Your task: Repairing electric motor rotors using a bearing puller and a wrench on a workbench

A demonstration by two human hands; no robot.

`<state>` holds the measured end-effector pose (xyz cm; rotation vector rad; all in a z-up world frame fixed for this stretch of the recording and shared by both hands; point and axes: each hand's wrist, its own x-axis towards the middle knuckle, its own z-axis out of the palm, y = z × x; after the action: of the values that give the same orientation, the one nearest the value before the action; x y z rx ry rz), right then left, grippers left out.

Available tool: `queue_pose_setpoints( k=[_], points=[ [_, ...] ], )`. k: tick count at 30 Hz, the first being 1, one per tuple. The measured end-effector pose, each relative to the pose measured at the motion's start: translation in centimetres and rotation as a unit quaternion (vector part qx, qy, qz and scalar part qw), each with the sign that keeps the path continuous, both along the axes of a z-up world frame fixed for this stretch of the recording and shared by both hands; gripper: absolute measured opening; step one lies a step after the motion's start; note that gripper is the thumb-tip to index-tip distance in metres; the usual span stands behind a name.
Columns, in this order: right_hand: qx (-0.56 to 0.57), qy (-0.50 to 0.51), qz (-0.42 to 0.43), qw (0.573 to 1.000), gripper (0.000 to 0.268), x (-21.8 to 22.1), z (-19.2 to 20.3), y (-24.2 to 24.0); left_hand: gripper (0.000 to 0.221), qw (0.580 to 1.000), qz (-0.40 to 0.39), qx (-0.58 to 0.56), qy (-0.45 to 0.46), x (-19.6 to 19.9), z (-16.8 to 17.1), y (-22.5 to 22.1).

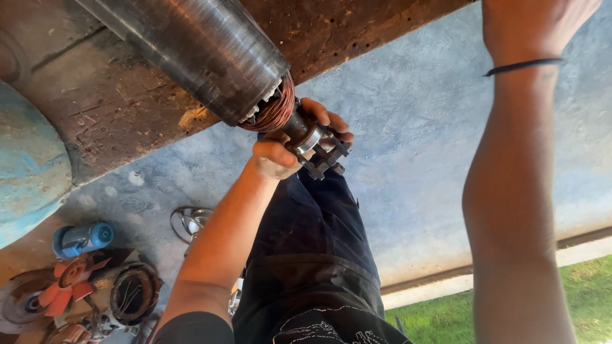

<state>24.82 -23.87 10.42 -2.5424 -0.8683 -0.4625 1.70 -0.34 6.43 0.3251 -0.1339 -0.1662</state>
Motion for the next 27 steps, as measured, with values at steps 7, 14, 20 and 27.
queue_pose_setpoints(
  k=[7, 14, 20, 27],
  points=[
    [0.103, 0.309, 0.023, 0.945, 0.017, -3.8, 0.3, -3.3, 0.067, 0.998, 0.017, -0.020, 0.054, -0.8, 1.2, -0.8],
    [0.560, 0.691, 0.190, 0.416, 0.085, -17.2, -10.7, -7.0, 0.069, 0.997, 0.035, -0.020, 0.059, -0.9, 0.5, -1.1],
    [0.504, 0.587, 0.113, 0.623, 0.010, -22.9, -8.5, -2.4, 0.068, 0.999, 0.031, 0.006, 0.043, -0.2, 1.1, -0.8],
    [0.273, 0.560, 0.135, 0.771, 0.080, -24.8, -11.2, -1.8, 0.066, 0.998, 0.028, 0.006, 0.047, -0.6, 1.4, -0.9]
  ],
)
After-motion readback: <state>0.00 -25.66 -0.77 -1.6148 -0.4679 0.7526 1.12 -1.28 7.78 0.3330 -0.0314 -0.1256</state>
